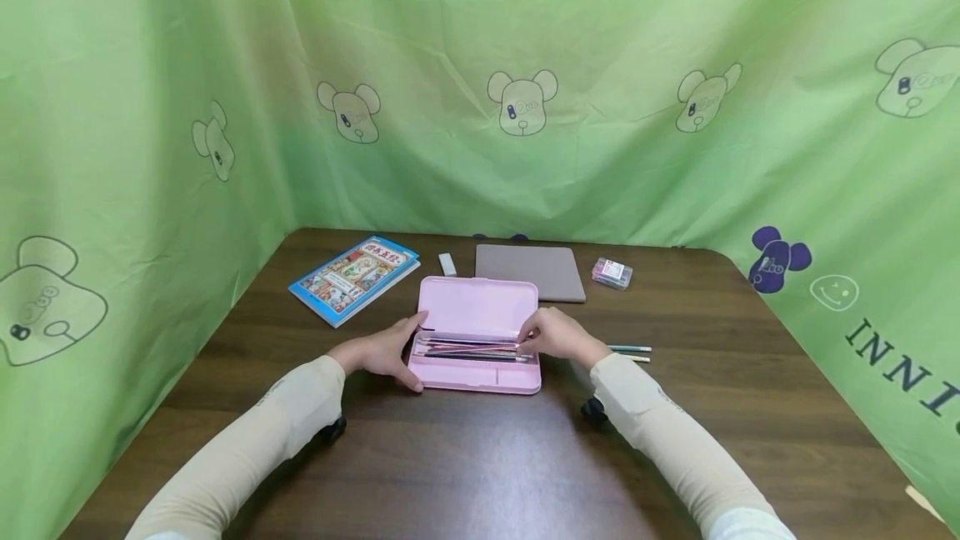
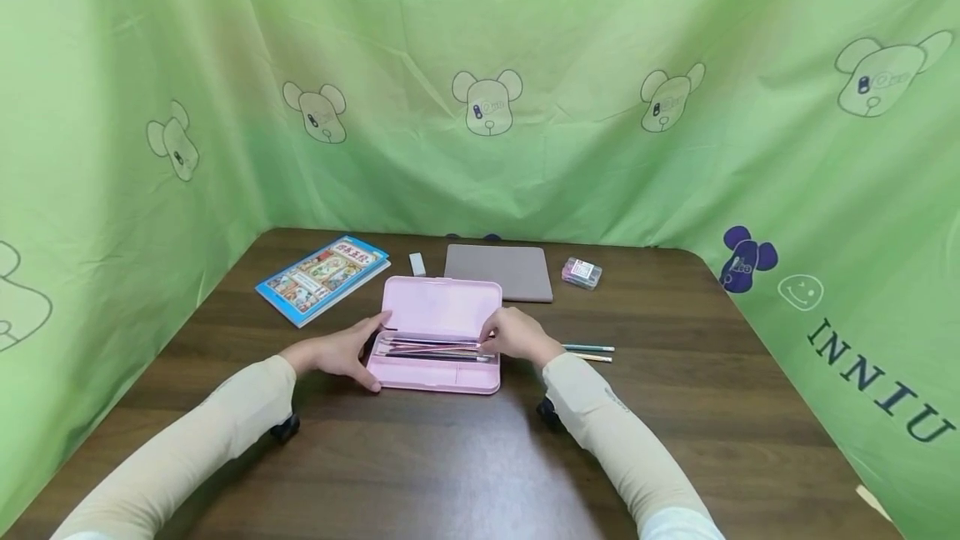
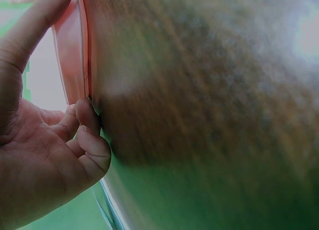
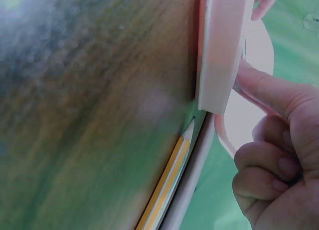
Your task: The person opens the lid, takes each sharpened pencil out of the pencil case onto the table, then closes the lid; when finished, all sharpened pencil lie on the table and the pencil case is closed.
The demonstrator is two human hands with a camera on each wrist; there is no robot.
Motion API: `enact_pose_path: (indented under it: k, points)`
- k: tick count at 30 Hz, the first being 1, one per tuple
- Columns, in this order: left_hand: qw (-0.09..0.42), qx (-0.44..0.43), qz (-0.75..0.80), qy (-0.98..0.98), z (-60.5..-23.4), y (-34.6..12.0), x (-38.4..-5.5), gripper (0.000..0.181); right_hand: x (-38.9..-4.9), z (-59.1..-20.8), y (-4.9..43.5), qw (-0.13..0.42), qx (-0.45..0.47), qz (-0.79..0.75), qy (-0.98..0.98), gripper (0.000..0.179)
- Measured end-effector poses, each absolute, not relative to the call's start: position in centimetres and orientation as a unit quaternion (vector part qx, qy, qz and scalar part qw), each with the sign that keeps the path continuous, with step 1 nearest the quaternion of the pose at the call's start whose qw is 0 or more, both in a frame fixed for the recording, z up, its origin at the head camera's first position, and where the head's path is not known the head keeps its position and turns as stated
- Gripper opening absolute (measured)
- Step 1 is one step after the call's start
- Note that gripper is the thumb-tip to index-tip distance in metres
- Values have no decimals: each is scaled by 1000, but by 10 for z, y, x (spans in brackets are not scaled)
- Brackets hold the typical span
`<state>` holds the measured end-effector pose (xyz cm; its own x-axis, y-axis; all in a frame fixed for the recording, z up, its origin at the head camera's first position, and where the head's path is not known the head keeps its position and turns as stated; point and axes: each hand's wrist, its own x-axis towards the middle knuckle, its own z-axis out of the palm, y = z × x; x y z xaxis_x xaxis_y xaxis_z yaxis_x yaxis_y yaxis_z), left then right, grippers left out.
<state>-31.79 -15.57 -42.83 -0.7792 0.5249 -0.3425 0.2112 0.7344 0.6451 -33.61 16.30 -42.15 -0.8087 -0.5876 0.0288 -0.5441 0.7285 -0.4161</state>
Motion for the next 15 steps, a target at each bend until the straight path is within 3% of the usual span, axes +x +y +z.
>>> enact_pose_path:
  k: [15]
  points:
    - [256,217,286,898,-429,-158,-319,117,-333,-412,192,43,-220,-256,940,6]
